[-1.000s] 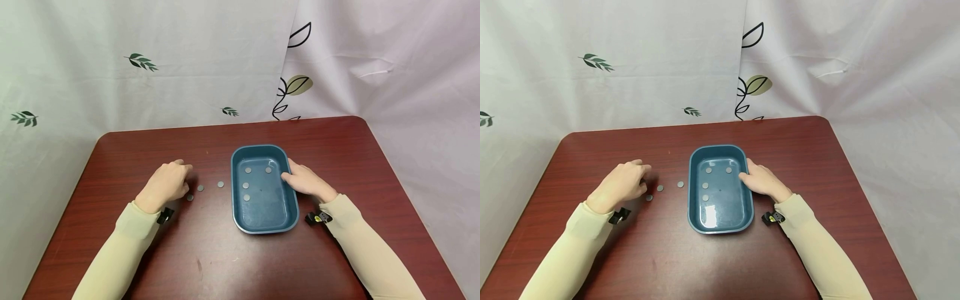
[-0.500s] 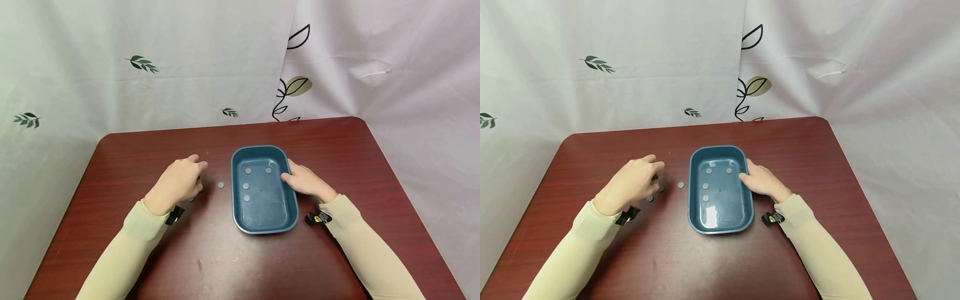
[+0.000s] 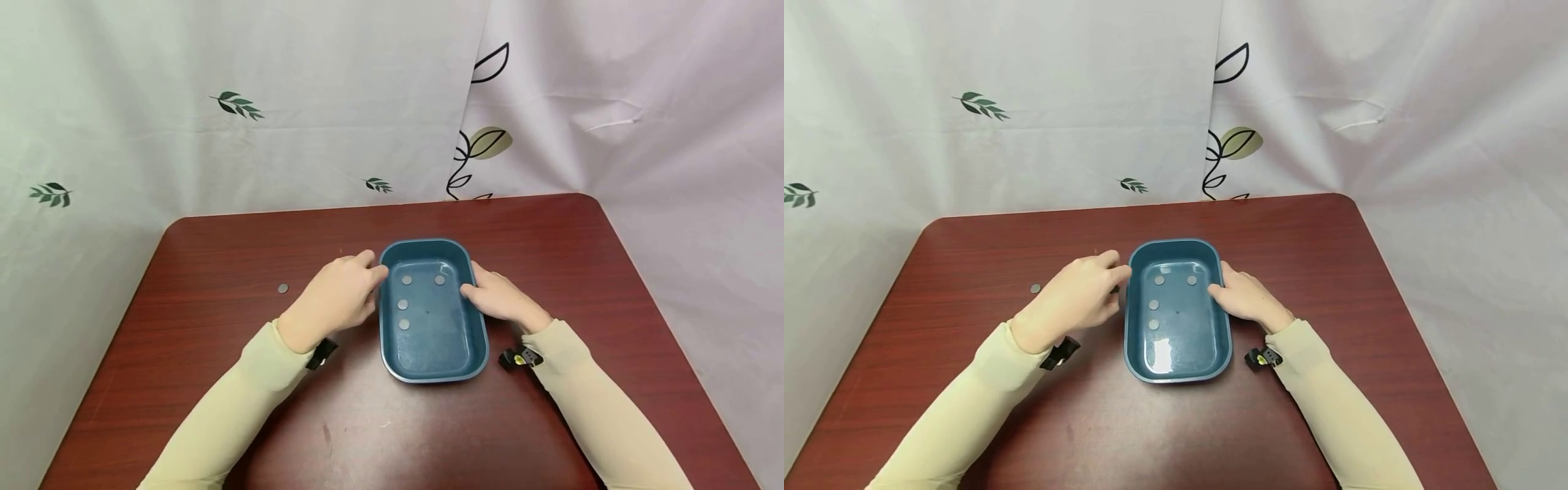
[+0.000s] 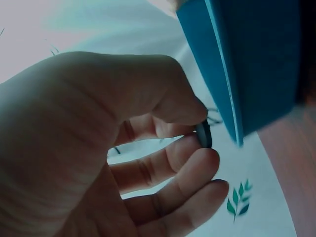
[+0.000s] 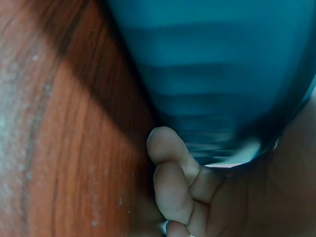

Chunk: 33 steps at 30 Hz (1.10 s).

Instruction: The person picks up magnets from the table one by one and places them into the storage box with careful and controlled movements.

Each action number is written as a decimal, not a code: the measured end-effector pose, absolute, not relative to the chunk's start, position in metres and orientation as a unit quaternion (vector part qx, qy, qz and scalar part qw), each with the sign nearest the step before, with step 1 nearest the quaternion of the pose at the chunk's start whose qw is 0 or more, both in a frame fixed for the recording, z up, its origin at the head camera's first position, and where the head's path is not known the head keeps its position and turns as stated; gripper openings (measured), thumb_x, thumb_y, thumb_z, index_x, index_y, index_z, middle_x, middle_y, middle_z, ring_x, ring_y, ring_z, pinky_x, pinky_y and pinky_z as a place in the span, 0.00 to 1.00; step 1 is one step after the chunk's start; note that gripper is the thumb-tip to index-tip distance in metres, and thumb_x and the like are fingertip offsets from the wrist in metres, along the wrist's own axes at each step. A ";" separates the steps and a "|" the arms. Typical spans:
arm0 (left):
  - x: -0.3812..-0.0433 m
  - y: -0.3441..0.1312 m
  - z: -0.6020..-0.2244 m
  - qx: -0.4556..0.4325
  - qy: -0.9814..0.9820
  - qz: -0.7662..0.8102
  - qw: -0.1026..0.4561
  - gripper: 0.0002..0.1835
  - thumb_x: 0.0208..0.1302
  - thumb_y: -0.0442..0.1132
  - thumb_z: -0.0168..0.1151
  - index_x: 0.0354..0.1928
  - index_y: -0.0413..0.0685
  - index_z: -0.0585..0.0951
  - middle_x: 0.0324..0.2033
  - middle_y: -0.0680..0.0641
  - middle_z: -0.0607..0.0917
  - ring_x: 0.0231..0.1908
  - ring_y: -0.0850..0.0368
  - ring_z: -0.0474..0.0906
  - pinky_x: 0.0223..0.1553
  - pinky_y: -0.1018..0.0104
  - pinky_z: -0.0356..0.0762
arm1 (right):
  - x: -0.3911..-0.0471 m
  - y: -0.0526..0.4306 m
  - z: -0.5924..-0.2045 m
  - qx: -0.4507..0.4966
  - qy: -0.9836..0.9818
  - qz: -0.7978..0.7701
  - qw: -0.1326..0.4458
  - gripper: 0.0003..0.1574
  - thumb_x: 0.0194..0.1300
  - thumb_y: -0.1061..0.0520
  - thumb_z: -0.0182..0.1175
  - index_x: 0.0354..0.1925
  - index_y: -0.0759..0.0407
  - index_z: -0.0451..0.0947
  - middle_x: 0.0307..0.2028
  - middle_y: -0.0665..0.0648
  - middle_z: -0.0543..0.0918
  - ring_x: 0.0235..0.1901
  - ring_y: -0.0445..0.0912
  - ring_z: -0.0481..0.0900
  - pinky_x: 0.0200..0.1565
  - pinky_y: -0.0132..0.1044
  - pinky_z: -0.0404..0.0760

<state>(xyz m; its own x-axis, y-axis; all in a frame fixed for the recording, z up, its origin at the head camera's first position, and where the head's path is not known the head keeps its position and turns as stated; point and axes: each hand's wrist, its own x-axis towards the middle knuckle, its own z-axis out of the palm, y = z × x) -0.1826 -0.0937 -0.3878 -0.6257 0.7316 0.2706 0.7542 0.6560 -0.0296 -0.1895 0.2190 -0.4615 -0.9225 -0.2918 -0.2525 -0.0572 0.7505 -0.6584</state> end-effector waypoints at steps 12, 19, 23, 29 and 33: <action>-0.178 -0.045 -0.400 -0.449 -0.886 -0.022 0.114 0.12 0.60 0.37 0.69 0.46 0.48 0.85 0.35 0.46 0.79 0.26 0.54 0.76 0.28 0.65 0.81 | -0.192 0.220 -0.461 -0.095 0.919 -0.341 0.175 0.39 0.75 0.50 0.47 0.79 0.58 0.54 0.50 0.59 0.84 0.45 0.48 0.84 0.52 0.46 0.77; -0.175 -0.020 -0.415 -0.463 -0.883 -0.004 0.080 0.18 0.62 0.38 0.66 0.55 0.51 0.86 0.47 0.44 0.85 0.33 0.51 0.84 0.37 0.63 0.86 | -0.191 0.220 -0.462 -0.101 0.915 -0.349 0.176 0.38 0.76 0.50 0.48 0.78 0.58 0.55 0.48 0.58 0.85 0.42 0.46 0.85 0.51 0.44 0.77; -0.175 -0.009 -0.426 -0.473 -0.879 0.009 0.064 0.16 0.63 0.37 0.64 0.52 0.53 0.87 0.51 0.44 0.85 0.33 0.50 0.84 0.37 0.60 0.86 | -0.190 0.220 -0.462 -0.106 0.915 -0.349 0.174 0.39 0.76 0.50 0.47 0.79 0.57 0.53 0.44 0.57 0.85 0.43 0.46 0.84 0.50 0.44 0.75; -0.176 -0.001 -0.439 -0.472 -0.880 0.029 0.037 0.15 0.65 0.37 0.64 0.53 0.54 0.87 0.58 0.40 0.84 0.32 0.50 0.86 0.35 0.58 0.87 | -0.190 0.220 -0.461 -0.113 0.916 -0.345 0.171 0.40 0.76 0.51 0.47 0.80 0.58 0.52 0.39 0.56 0.84 0.42 0.47 0.82 0.48 0.44 0.74; -0.174 0.001 -0.441 -0.476 -0.878 0.040 0.029 0.16 0.64 0.37 0.64 0.53 0.54 0.87 0.58 0.40 0.85 0.34 0.49 0.87 0.37 0.60 0.87 | -0.191 0.220 -0.462 -0.112 0.917 -0.345 0.166 0.40 0.76 0.51 0.47 0.80 0.58 0.52 0.40 0.56 0.85 0.42 0.47 0.82 0.49 0.44 0.75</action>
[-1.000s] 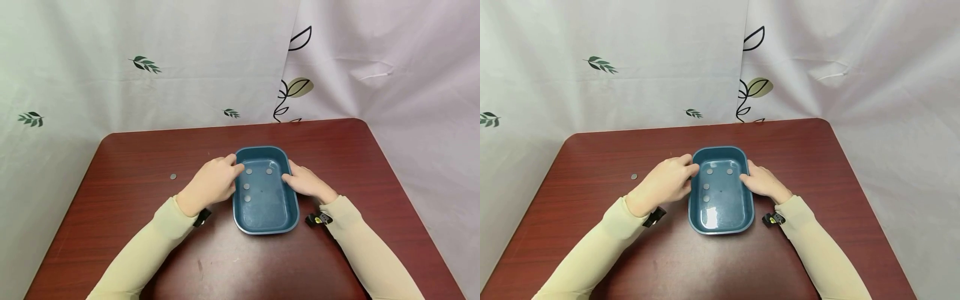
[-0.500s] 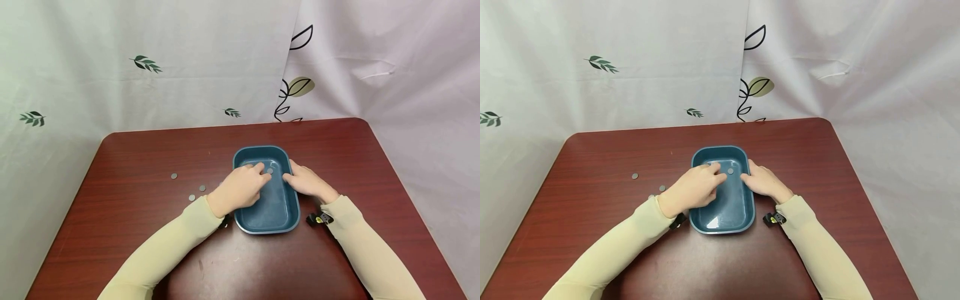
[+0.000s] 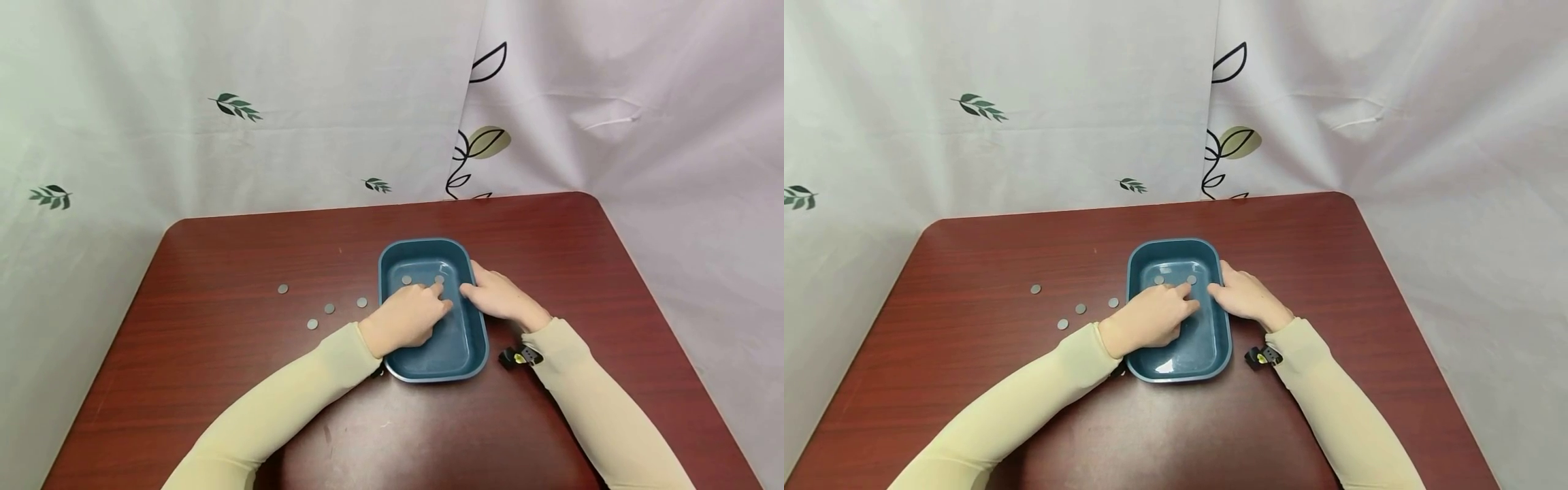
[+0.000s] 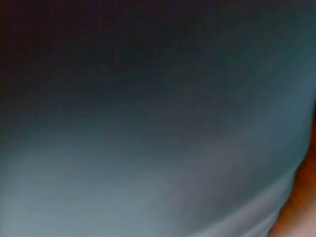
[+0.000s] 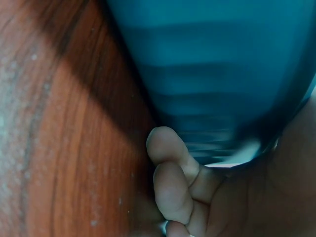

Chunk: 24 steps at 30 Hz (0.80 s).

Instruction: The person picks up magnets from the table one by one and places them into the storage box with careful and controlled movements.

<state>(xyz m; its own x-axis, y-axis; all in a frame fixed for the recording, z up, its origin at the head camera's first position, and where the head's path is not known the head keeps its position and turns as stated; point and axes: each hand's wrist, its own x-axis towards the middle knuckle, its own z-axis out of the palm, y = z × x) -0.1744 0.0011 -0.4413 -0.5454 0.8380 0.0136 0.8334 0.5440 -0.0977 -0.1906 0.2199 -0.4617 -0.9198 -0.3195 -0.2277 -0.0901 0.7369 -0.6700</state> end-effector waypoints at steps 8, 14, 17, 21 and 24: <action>-0.171 0.002 -0.445 -0.485 -0.873 0.047 0.022 0.13 0.60 0.36 0.67 0.48 0.54 0.88 0.40 0.47 0.85 0.31 0.51 0.85 0.34 0.61 0.86 | -0.190 0.220 -0.463 -0.109 0.917 -0.347 0.166 0.40 0.75 0.51 0.47 0.79 0.57 0.54 0.38 0.56 0.84 0.39 0.47 0.82 0.47 0.43 0.75; -0.173 0.001 -0.445 -0.492 -0.870 0.037 0.014 0.11 0.63 0.35 0.67 0.46 0.54 0.88 0.40 0.47 0.85 0.31 0.52 0.86 0.34 0.63 0.86 | -0.190 0.220 -0.462 -0.106 0.917 -0.348 0.164 0.40 0.74 0.50 0.48 0.80 0.56 0.54 0.42 0.56 0.85 0.41 0.48 0.82 0.49 0.44 0.75; -0.175 0.000 -0.445 -0.495 -0.868 0.031 0.011 0.10 0.64 0.35 0.66 0.45 0.54 0.89 0.39 0.48 0.85 0.30 0.52 0.86 0.34 0.63 0.86 | -0.190 0.219 -0.462 -0.105 0.916 -0.350 0.163 0.41 0.74 0.49 0.48 0.80 0.56 0.53 0.45 0.57 0.86 0.42 0.48 0.83 0.49 0.44 0.75; -0.177 -0.001 -0.447 -0.500 -0.865 0.019 0.014 0.09 0.65 0.33 0.65 0.42 0.55 0.89 0.37 0.50 0.85 0.30 0.53 0.85 0.34 0.65 0.85 | -0.190 0.220 -0.464 -0.103 0.917 -0.350 0.163 0.41 0.74 0.50 0.48 0.80 0.56 0.53 0.48 0.58 0.85 0.44 0.48 0.82 0.50 0.44 0.75; -0.178 -0.002 -0.448 -0.503 -0.864 0.002 0.020 0.10 0.66 0.32 0.64 0.39 0.55 0.90 0.34 0.51 0.84 0.29 0.55 0.84 0.33 0.66 0.84 | -0.191 0.220 -0.464 -0.102 0.916 -0.351 0.163 0.41 0.74 0.50 0.48 0.80 0.55 0.53 0.48 0.58 0.85 0.45 0.49 0.81 0.51 0.45 0.75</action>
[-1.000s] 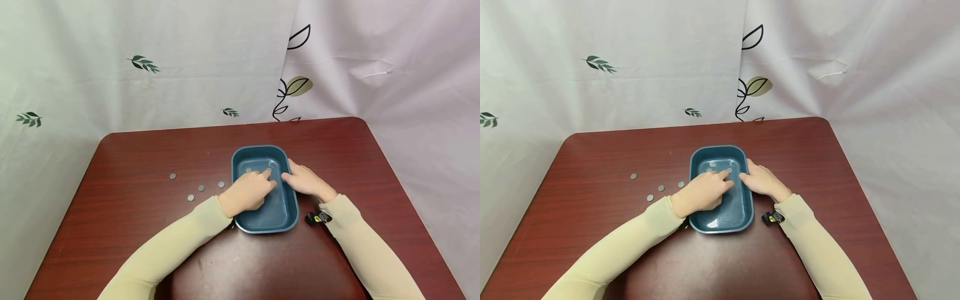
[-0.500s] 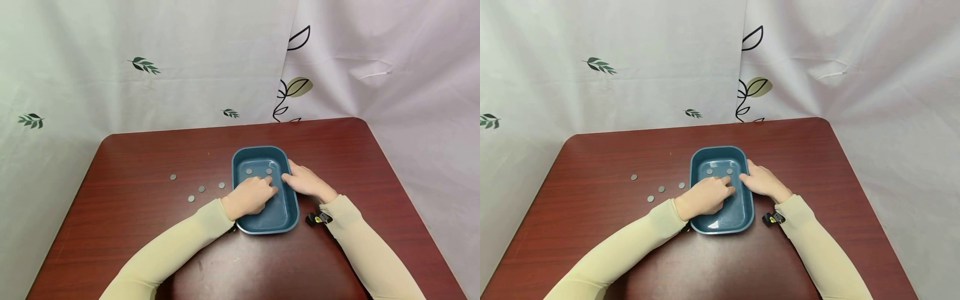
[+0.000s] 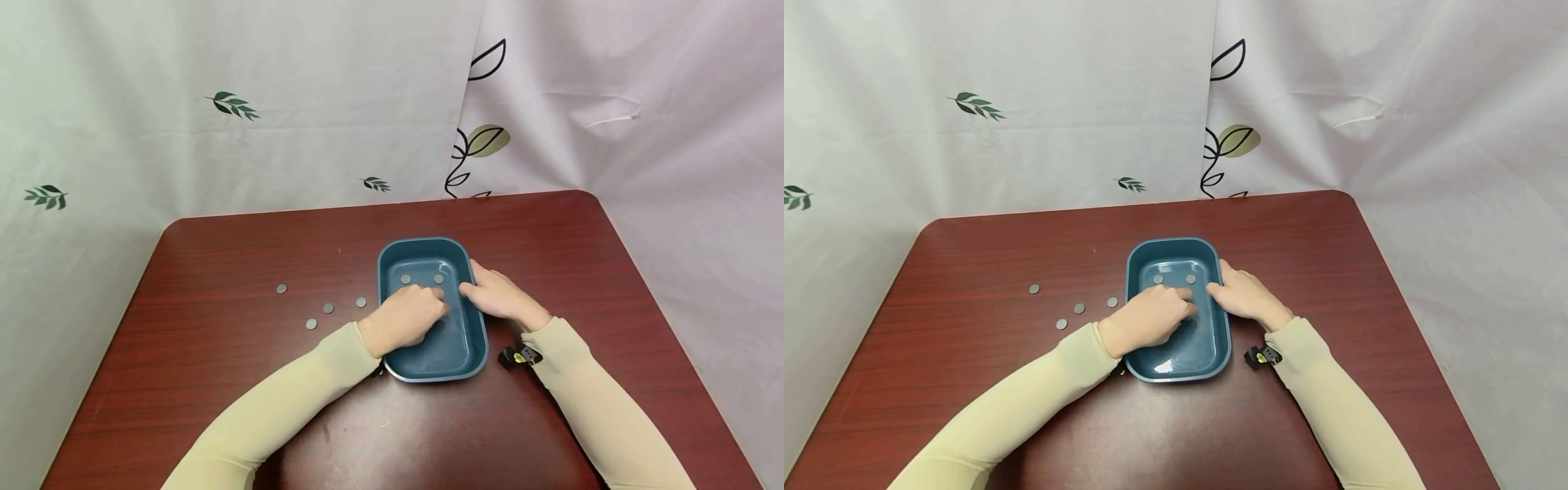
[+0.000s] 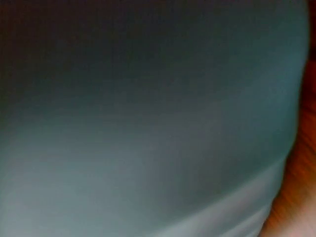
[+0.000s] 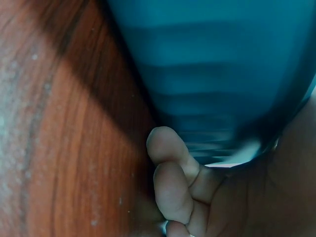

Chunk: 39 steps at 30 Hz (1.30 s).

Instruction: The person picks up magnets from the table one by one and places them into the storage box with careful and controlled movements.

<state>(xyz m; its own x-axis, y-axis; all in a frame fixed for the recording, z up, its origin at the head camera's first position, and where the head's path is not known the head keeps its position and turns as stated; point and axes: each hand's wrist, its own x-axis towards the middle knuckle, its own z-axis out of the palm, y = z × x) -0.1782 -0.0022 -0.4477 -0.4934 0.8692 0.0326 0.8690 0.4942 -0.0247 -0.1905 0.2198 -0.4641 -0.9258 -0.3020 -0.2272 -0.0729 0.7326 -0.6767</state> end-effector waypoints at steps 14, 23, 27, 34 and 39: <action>-0.178 -0.003 -0.447 -0.498 -0.866 -0.024 0.030 0.14 0.68 0.30 0.62 0.32 0.58 0.90 0.31 0.53 0.83 0.26 0.57 0.81 0.30 0.68 0.80 | -0.190 0.219 -0.463 -0.101 0.919 -0.347 0.161 0.40 0.74 0.50 0.49 0.79 0.56 0.56 0.50 0.58 0.85 0.45 0.49 0.81 0.51 0.45 0.74; -0.176 -0.003 -0.444 -0.495 -0.868 -0.003 0.017 0.11 0.68 0.31 0.63 0.39 0.57 0.90 0.34 0.53 0.83 0.28 0.56 0.83 0.32 0.66 0.82 | -0.190 0.219 -0.463 -0.099 0.916 -0.351 0.165 0.39 0.74 0.50 0.48 0.79 0.56 0.55 0.43 0.57 0.85 0.43 0.49 0.81 0.49 0.43 0.75; -0.176 -0.003 -0.444 -0.495 -0.869 0.009 0.019 0.11 0.67 0.32 0.64 0.41 0.57 0.90 0.36 0.53 0.84 0.28 0.55 0.84 0.33 0.65 0.83 | -0.190 0.219 -0.463 -0.100 0.916 -0.353 0.165 0.39 0.74 0.50 0.48 0.79 0.56 0.56 0.41 0.56 0.85 0.42 0.48 0.81 0.48 0.43 0.75; -0.174 -0.003 -0.443 -0.498 -0.866 0.019 0.030 0.11 0.67 0.33 0.65 0.42 0.58 0.90 0.36 0.52 0.84 0.28 0.55 0.84 0.32 0.65 0.83 | -0.192 0.218 -0.464 -0.101 0.915 -0.352 0.168 0.39 0.74 0.50 0.48 0.79 0.56 0.55 0.35 0.55 0.83 0.39 0.48 0.82 0.46 0.42 0.74; -0.173 -0.004 -0.444 -0.499 -0.865 0.023 0.040 0.11 0.67 0.32 0.65 0.42 0.58 0.90 0.36 0.52 0.83 0.26 0.55 0.83 0.30 0.65 0.83 | -0.192 0.219 -0.464 -0.102 0.917 -0.350 0.164 0.39 0.74 0.50 0.49 0.78 0.57 0.56 0.39 0.56 0.84 0.40 0.48 0.82 0.47 0.42 0.75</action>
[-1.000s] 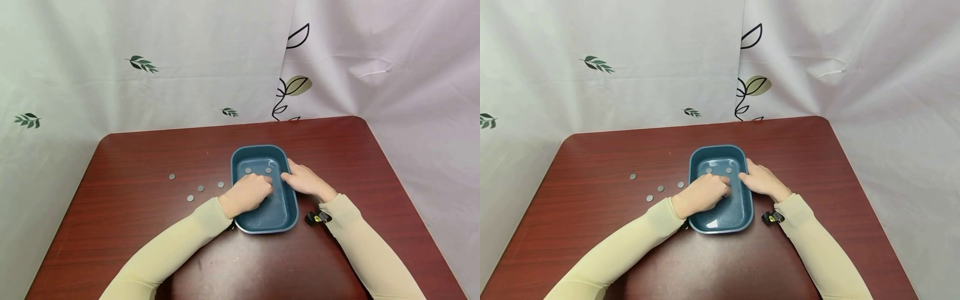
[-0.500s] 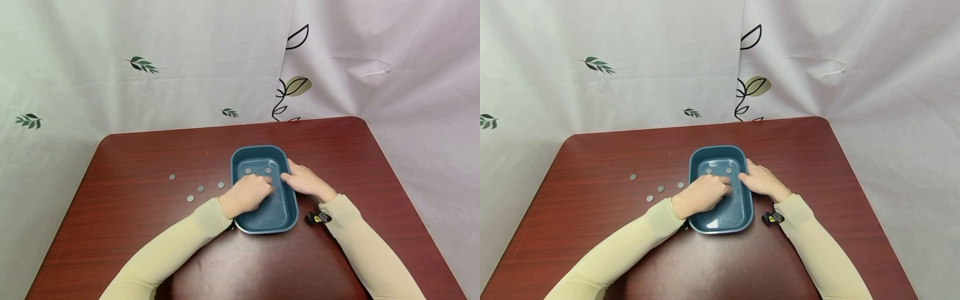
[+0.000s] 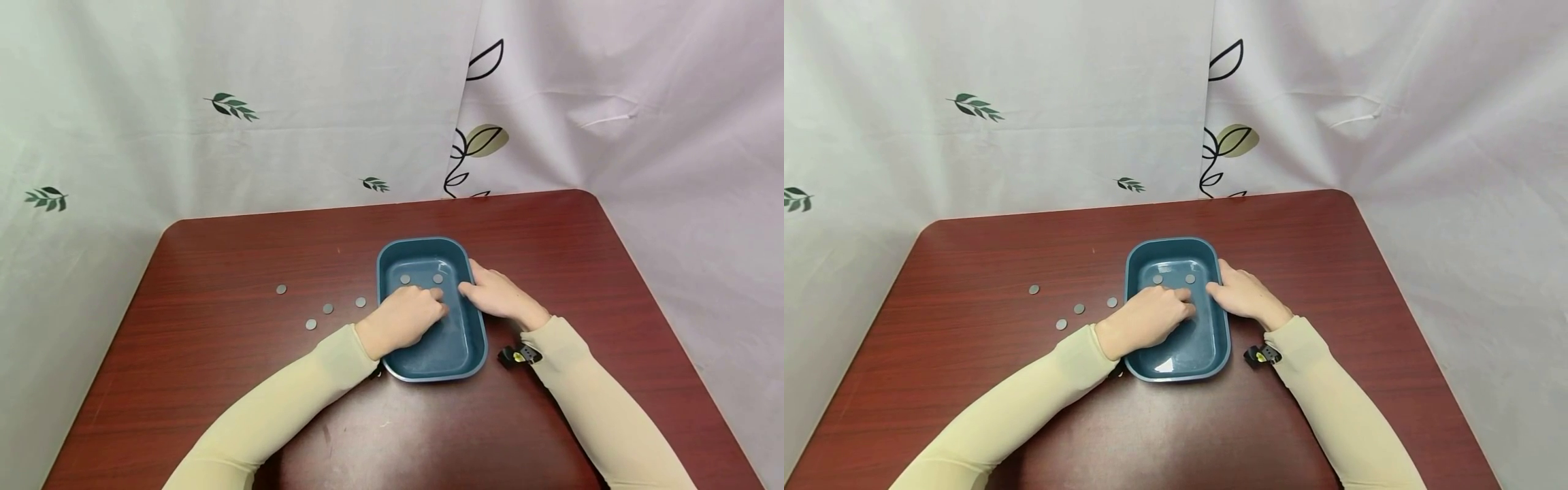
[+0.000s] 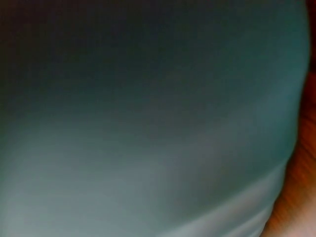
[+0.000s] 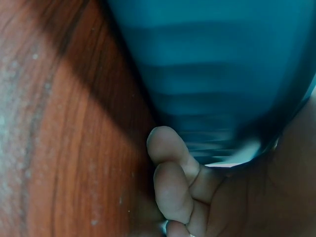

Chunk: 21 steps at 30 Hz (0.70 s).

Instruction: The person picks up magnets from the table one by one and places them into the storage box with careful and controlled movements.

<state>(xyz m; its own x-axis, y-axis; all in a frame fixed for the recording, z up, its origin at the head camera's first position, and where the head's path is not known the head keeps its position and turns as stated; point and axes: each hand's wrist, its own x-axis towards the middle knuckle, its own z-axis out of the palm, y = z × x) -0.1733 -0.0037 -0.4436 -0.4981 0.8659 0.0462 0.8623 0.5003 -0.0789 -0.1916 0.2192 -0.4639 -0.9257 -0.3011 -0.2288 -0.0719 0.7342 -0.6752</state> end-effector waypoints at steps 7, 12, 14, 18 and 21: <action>-0.172 -0.005 -0.444 -0.497 -0.866 0.030 0.048 0.11 0.67 0.33 0.64 0.42 0.58 0.90 0.36 0.51 0.83 0.25 0.54 0.83 0.29 0.64 0.83 | -0.191 0.220 -0.463 -0.102 0.915 -0.351 0.170 0.40 0.74 0.50 0.48 0.79 0.55 0.54 0.35 0.55 0.83 0.38 0.47 0.82 0.47 0.42 0.74; -0.172 -0.006 -0.443 -0.496 -0.866 0.034 0.048 0.11 0.67 0.33 0.65 0.43 0.58 0.89 0.36 0.51 0.83 0.26 0.54 0.83 0.29 0.63 0.83 | -0.191 0.220 -0.462 -0.102 0.913 -0.355 0.174 0.39 0.74 0.50 0.47 0.79 0.55 0.54 0.31 0.55 0.81 0.36 0.46 0.82 0.46 0.42 0.74; -0.172 -0.007 -0.443 -0.496 -0.866 0.038 0.050 0.11 0.67 0.34 0.65 0.44 0.58 0.89 0.36 0.51 0.83 0.27 0.54 0.83 0.29 0.63 0.83 | -0.191 0.220 -0.462 -0.102 0.914 -0.354 0.173 0.40 0.74 0.50 0.47 0.79 0.55 0.54 0.31 0.55 0.81 0.36 0.46 0.82 0.46 0.42 0.74; -0.173 -0.008 -0.441 -0.492 -0.868 0.044 0.052 0.10 0.68 0.35 0.64 0.45 0.58 0.89 0.37 0.51 0.84 0.28 0.56 0.83 0.32 0.62 0.81 | -0.191 0.219 -0.462 -0.103 0.916 -0.350 0.167 0.39 0.74 0.50 0.48 0.79 0.56 0.55 0.39 0.56 0.84 0.40 0.47 0.82 0.48 0.42 0.75; -0.174 -0.009 -0.438 -0.486 -0.872 0.040 0.046 0.08 0.69 0.39 0.64 0.46 0.58 0.89 0.39 0.52 0.85 0.30 0.56 0.84 0.35 0.61 0.81 | -0.191 0.220 -0.462 -0.103 0.917 -0.349 0.165 0.38 0.74 0.50 0.48 0.78 0.57 0.56 0.42 0.56 0.85 0.41 0.47 0.82 0.48 0.43 0.75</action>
